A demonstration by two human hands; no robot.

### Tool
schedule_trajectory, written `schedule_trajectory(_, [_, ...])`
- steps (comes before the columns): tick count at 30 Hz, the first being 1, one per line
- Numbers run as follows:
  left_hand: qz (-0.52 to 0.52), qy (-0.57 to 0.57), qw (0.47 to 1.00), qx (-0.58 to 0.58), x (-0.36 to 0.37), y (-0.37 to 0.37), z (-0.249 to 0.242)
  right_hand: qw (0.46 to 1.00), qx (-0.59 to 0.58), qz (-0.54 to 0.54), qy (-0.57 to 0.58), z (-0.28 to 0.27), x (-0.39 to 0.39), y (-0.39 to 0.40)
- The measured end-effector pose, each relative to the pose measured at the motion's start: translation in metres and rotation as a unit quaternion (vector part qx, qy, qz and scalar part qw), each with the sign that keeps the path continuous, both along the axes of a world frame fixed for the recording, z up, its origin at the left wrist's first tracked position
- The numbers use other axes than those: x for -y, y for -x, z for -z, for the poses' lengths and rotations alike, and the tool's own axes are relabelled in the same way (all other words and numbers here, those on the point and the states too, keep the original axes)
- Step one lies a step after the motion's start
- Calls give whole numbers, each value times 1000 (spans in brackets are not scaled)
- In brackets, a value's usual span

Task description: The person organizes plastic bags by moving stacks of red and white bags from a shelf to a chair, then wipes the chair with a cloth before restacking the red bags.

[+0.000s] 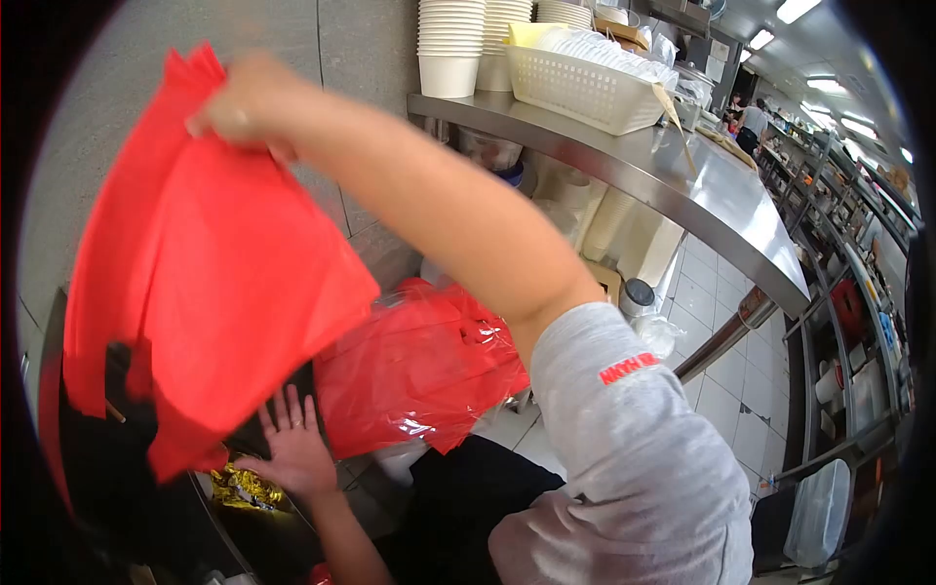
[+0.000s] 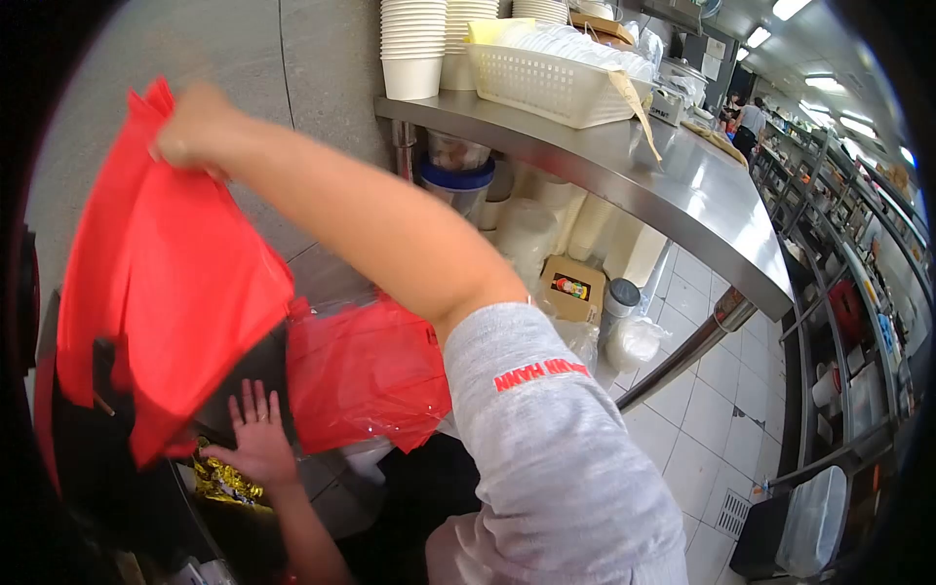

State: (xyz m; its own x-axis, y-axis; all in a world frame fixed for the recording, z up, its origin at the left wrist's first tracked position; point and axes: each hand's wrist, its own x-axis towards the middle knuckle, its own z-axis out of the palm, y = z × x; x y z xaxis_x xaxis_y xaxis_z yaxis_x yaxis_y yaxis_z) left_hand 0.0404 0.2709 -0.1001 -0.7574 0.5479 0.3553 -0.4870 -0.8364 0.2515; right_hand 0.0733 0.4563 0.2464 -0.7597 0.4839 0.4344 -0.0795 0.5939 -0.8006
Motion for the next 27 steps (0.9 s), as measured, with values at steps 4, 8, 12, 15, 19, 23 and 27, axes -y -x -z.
schedule_trajectory(4, [-45,-103,994,-14,35,-34,-35,969,18,-104,221,114,-13,14])
schedule_trajectory(8, [-58,-60,994,69,61,-43,-14,971,79,-116,192,202,-29,6])
schedule_trajectory(12, [-52,-62,954,288,78,-62,9,938,157,-135,278,229,-33,-11])
schedule_trajectory(15, [-29,-38,967,252,79,-63,3,934,169,-151,276,241,-38,-10])
schedule_trajectory(19, [-113,45,965,230,91,-53,-54,925,184,-164,289,243,-48,2])
schedule_trajectory(23, [-169,96,978,71,122,-8,-135,908,97,-198,357,225,-8,42])
schedule_trajectory(27, [-339,95,935,44,175,72,-158,848,46,-259,460,225,77,106])
